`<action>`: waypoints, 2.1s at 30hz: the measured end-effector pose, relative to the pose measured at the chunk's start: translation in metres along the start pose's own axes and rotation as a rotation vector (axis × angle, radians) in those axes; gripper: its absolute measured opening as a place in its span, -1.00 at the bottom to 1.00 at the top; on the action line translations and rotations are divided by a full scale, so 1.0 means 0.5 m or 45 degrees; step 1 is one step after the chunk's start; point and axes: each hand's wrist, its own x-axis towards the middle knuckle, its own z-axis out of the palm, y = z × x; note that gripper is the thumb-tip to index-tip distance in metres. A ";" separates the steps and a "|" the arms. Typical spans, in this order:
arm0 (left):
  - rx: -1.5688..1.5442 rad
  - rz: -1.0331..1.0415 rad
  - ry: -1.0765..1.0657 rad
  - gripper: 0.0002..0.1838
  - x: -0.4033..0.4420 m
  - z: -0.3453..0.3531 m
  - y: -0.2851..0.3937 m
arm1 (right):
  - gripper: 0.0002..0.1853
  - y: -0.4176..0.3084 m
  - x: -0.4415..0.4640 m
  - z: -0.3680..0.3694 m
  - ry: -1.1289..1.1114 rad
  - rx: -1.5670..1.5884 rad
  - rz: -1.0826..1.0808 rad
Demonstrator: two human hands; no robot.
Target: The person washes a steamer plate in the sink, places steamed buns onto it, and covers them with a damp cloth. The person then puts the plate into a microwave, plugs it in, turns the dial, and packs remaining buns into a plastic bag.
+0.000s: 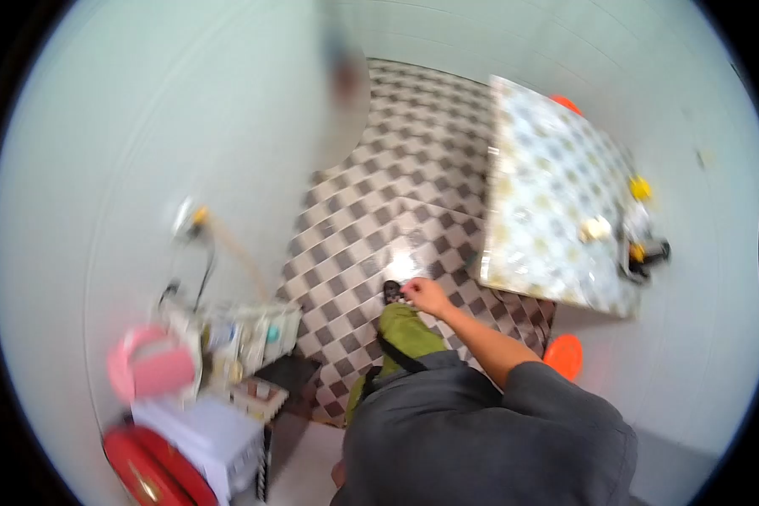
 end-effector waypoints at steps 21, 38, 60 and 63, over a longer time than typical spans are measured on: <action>0.807 0.639 -0.690 -0.76 0.628 0.228 1.056 | -0.76 -0.155 0.267 -0.371 0.665 0.045 0.198; 1.193 0.443 -0.604 -0.79 0.581 0.739 1.871 | -0.79 -0.064 0.381 -0.707 1.443 0.477 0.520; 2.275 0.451 -2.092 -0.40 -0.235 2.304 1.774 | -0.54 -0.063 0.487 -1.149 1.853 1.720 0.138; 2.348 0.335 -2.253 -0.67 -0.261 2.321 1.713 | -0.55 -0.076 0.444 -1.106 2.346 1.014 0.522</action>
